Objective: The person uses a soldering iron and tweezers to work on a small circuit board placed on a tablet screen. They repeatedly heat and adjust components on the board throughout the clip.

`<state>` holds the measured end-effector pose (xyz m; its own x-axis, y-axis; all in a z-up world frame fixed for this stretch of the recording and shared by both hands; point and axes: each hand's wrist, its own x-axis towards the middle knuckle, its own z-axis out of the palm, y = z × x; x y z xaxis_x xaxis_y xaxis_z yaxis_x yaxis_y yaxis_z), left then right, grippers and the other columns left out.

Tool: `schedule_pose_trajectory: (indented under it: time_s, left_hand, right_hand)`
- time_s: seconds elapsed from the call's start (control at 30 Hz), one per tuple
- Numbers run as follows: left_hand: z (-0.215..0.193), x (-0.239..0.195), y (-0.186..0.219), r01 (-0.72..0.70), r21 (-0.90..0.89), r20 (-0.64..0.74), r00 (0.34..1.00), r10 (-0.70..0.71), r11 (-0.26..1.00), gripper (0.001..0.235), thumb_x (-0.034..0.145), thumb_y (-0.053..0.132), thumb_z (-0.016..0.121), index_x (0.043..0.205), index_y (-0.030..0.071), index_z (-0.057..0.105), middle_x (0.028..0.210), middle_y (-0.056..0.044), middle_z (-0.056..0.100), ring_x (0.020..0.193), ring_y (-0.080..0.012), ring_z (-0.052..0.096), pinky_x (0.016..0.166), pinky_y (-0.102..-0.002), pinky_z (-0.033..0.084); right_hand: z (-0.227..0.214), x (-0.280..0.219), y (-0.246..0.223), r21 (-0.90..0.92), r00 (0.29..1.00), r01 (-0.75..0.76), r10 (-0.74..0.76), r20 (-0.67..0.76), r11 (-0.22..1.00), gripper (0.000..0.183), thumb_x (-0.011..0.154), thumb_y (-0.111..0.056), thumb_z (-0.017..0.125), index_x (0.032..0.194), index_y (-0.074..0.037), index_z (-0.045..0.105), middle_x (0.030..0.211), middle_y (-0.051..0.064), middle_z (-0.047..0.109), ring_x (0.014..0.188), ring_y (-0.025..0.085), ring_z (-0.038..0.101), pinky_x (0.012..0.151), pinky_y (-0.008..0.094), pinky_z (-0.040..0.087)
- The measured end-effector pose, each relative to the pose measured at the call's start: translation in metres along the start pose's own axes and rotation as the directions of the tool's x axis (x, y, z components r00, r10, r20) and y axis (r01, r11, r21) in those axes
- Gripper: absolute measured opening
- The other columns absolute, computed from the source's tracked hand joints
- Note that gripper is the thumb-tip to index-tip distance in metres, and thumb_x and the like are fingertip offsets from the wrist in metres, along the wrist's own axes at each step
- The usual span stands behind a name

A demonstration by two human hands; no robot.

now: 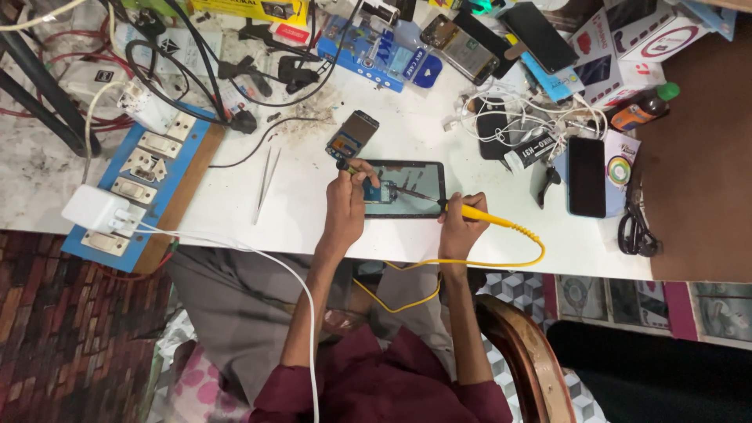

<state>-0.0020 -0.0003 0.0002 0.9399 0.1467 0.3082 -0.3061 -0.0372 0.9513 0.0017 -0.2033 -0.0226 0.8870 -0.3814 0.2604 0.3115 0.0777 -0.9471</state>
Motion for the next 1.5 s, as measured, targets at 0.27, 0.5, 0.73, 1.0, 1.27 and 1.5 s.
schedule_pose_trajectory:
  time_s: [0.27, 0.5, 0.73, 1.0, 1.27, 1.5]
  left_hand:
    - [0.001, -0.001, 0.003, -0.064, 0.021, -0.022, 0.998, 0.064, 0.998, 0.021, 0.114, 0.013, 0.033, 0.115, 0.002, 0.051, 0.088, -0.008, 0.067, 0.063, -0.0101, 0.051, 0.061, -0.027, 0.044]
    - [0.000, 0.000, 0.001, -0.093, 0.029, -0.009, 0.996, 0.094, 0.995, 0.020, 0.113, 0.011, 0.033, 0.114, 0.002, 0.050, 0.089, -0.008, 0.066, 0.059, -0.0102, 0.047, 0.057, -0.027, 0.041]
    - [-0.001, 0.000, -0.002, -0.085, 0.006, -0.013, 0.996, 0.085, 0.996, 0.019, 0.108, 0.001, 0.032, 0.116, 0.002, 0.049, 0.090, -0.009, 0.066, 0.060, -0.0102, 0.047, 0.058, -0.027, 0.041]
    - [0.000, 0.000, -0.004, -0.117, -0.017, -0.029, 0.993, 0.116, 0.993, 0.025, 0.102, -0.006, 0.030, 0.119, 0.001, 0.048, 0.091, -0.009, 0.067, 0.062, -0.0095, 0.050, 0.060, -0.026, 0.043]
    - [-0.001, -0.001, -0.001, -0.036, -0.027, -0.025, 0.999, 0.036, 0.999, 0.022, 0.105, -0.003, 0.031, 0.117, 0.002, 0.050, 0.090, -0.009, 0.067, 0.060, -0.0095, 0.049, 0.058, -0.025, 0.042]
    - [-0.001, -0.001, -0.007, -0.123, -0.042, -0.016, 0.992, 0.122, 0.992, 0.025, 0.101, -0.006, 0.030, 0.117, 0.001, 0.048, 0.094, -0.011, 0.066, 0.077, -0.0129, 0.058, 0.073, -0.027, 0.047]
  right_hand:
    - [-0.003, 0.001, -0.005, 0.115, 0.975, -0.127, 0.145, -0.166, 0.985, 0.028, 0.108, -0.023, 0.055, 0.091, -0.002, 0.055, 0.074, 0.000, 0.048, 0.051, 0.007, 0.044, 0.047, 0.022, 0.038]
    - [-0.008, 0.004, -0.001, 0.102, 0.997, -0.054, 0.060, -0.053, 0.993, 0.046, 0.105, -0.041, 0.053, 0.118, 0.002, 0.062, 0.089, 0.013, 0.073, 0.061, 0.013, 0.068, 0.049, 0.022, 0.045]
    - [-0.007, 0.004, 0.004, 0.007, 0.998, -0.032, 0.033, -0.055, 0.999, 0.031, 0.098, -0.013, 0.074, 0.121, 0.003, 0.062, 0.092, 0.011, 0.070, 0.068, 0.011, 0.064, 0.059, 0.022, 0.046]
    - [-0.013, 0.004, 0.009, 0.111, 0.999, 0.034, -0.037, 0.024, 0.993, 0.025, 0.109, -0.024, 0.061, 0.120, -0.002, 0.055, 0.084, 0.006, 0.063, 0.069, 0.013, 0.063, 0.063, 0.025, 0.048]
    - [-0.016, 0.004, 0.015, 0.188, 0.997, -0.036, 0.047, -0.057, 0.981, 0.029, 0.110, -0.032, 0.057, 0.105, -0.004, 0.052, 0.068, 0.002, 0.048, 0.060, 0.013, 0.051, 0.060, 0.028, 0.046]
    - [-0.009, 0.007, 0.006, 0.192, 0.997, -0.078, 0.076, 0.014, 0.978, 0.020, 0.102, -0.012, 0.069, 0.096, -0.005, 0.052, 0.072, 0.002, 0.051, 0.059, 0.010, 0.049, 0.057, 0.028, 0.046]
